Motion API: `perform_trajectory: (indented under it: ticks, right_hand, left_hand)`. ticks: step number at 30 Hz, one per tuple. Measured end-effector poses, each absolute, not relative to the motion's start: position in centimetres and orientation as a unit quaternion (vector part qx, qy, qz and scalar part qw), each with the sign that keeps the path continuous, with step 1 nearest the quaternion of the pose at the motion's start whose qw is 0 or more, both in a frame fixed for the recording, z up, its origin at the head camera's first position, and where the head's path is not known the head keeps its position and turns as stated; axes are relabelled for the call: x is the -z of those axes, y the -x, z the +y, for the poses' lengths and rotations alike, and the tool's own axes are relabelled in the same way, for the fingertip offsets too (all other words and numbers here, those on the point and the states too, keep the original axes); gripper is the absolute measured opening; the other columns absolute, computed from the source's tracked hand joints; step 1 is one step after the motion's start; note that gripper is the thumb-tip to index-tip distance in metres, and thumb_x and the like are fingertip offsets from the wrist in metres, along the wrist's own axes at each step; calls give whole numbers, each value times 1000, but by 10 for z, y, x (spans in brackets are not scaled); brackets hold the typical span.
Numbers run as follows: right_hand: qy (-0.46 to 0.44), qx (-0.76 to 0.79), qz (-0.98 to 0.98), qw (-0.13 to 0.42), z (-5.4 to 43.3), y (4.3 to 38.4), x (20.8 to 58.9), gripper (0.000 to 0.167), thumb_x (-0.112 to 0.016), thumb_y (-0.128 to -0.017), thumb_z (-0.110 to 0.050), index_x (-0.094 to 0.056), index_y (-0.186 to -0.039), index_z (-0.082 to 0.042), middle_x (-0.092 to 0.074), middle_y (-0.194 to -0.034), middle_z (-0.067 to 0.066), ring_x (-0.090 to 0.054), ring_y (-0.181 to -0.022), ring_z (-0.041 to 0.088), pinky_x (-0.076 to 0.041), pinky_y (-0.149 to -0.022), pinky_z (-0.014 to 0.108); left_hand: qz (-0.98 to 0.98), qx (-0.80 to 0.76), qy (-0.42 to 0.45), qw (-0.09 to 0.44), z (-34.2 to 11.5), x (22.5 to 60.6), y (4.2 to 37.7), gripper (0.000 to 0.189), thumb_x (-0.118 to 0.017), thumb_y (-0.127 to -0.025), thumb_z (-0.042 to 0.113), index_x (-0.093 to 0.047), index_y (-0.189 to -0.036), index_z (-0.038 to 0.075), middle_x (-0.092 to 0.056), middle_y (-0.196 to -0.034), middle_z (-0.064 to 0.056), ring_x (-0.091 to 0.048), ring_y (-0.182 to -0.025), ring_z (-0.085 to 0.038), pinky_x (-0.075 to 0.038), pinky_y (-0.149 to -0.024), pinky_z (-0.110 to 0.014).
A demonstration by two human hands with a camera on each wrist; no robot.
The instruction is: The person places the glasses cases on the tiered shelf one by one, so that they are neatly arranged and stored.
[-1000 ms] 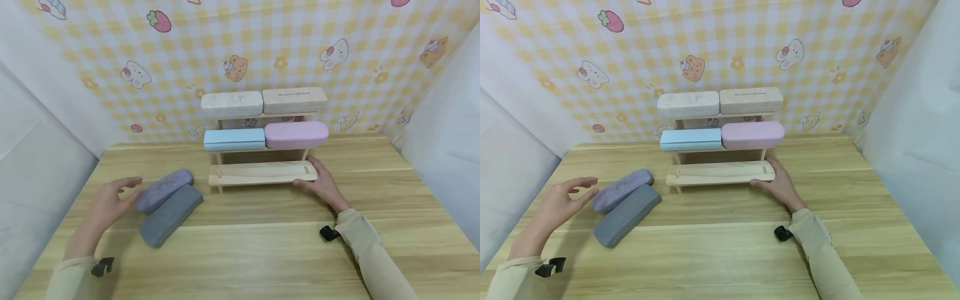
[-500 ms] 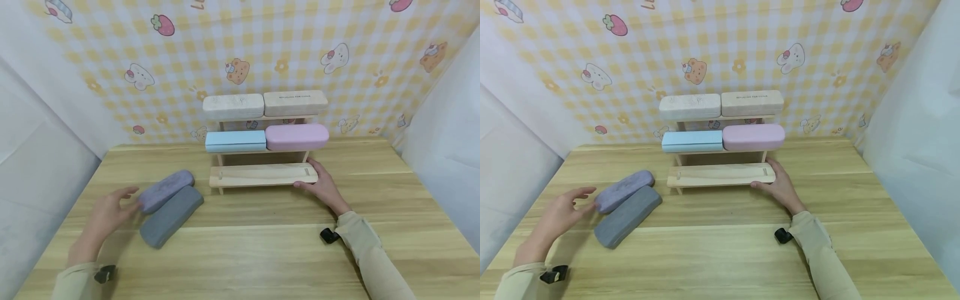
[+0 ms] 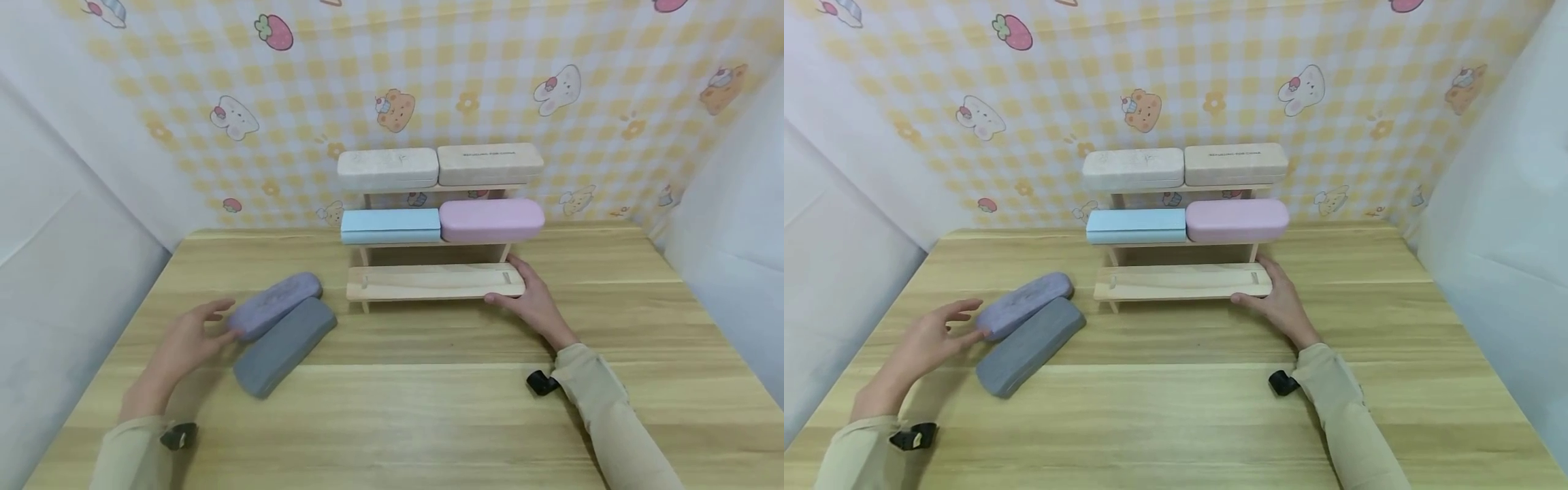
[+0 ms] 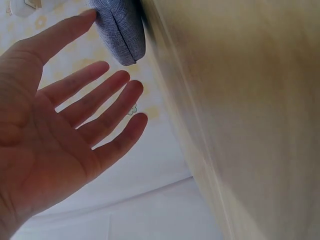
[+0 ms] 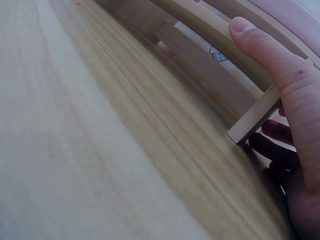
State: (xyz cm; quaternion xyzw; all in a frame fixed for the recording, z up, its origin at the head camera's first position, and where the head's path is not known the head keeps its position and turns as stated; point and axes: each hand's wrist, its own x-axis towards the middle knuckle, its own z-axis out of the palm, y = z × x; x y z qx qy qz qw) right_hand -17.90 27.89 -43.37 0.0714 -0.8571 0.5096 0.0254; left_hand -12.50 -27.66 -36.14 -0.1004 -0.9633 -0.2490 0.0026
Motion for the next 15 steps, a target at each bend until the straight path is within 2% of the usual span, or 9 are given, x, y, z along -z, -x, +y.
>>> perform_trajectory:
  ticks: [4, 8, 15]
  right_hand:
    - [-77, -508, -857, 26, 280, 179, 433, 94, -81, -73, -29, -26, -147, -13, -31, -145, 14, -31, -129, 34, -24, -103, 55]
    - [-75, -511, -856, 25, 279, 178, 433, 93, -81, -73, -26, -27, -147, -13, -31, -145, 13, -31, -129, 33, -24, -103, 54]
    - [-73, -514, -855, 17, 270, 169, 414, 91, -79, -75, -20, -26, -146, -5, -31, -144, 18, -31, -128, 36, -24, -103, 55]
  left_hand:
    - [-960, 256, 106, -30, -276, 364, 129, 66, -78, -75, 18, -47, -128, -8, -54, -119, -31, -55, -101, -47, -43, -81, -59]
    - [-961, 249, 102, -58, -275, 365, 133, 73, -79, -74, 23, -45, -130, -8, -55, -115, -33, -54, -102, -47, -44, -81, -58]
    - [-965, 231, 98, -71, -270, 366, 139, 75, -80, -72, 30, -46, -129, -5, -59, -105, -33, -57, -96, -46, -46, -77, -56]
